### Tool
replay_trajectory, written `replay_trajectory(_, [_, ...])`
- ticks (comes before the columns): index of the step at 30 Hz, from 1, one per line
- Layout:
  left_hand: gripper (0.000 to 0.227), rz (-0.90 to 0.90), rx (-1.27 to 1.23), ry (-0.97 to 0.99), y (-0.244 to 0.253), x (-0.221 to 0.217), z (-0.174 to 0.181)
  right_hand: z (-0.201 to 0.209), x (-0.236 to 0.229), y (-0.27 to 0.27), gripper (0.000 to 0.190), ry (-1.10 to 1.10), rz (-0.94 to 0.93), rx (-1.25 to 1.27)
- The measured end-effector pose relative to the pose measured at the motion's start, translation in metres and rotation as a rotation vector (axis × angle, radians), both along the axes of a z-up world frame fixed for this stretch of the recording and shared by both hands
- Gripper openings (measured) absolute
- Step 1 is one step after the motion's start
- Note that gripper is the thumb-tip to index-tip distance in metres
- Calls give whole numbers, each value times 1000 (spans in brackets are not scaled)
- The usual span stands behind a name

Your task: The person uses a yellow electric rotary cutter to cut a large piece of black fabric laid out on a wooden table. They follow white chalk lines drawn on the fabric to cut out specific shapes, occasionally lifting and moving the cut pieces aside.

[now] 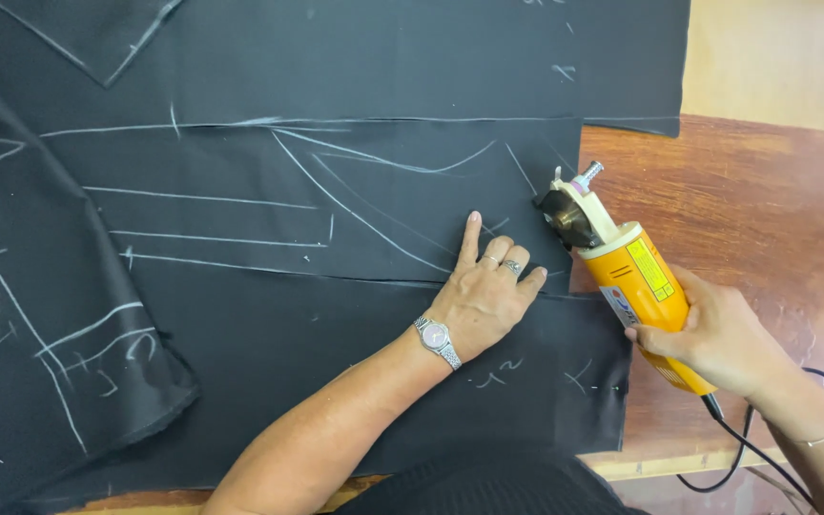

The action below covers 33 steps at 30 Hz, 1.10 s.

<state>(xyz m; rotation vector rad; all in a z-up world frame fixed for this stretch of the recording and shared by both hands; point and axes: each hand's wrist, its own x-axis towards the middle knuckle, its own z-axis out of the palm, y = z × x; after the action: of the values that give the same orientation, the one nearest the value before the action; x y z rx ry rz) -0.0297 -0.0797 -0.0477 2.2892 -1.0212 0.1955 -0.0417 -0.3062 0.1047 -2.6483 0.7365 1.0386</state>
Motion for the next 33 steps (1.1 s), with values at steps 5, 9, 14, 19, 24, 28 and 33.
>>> replay_trajectory(5, [37,21,-7,-30,1,0,2,2,14,15,47,-8,5,8])
replay_trajectory(9, [39,12,5,-22,0,-1,1,6,27,28,50,-49,-37,39])
replay_trajectory(14, [38,3,33,-10,-1,0,3,3,43,33,51,-45,4,28])
replay_trajectory(19, [39,27,-3,-50,-2,-2,-1,2,57,38,50,-69,41,37])
replay_trajectory(24, [38,3,36,-28,0,-1,4,2,68,44,53,-70,55,45])
replay_trajectory(28, [40,17,29,-39,-1,-2,5,0,74,46,48,-76,54,30])
replay_trajectory(33, [17,40,-39,-31,-2,-4,7,-1,80,48,43,-89,77,20])
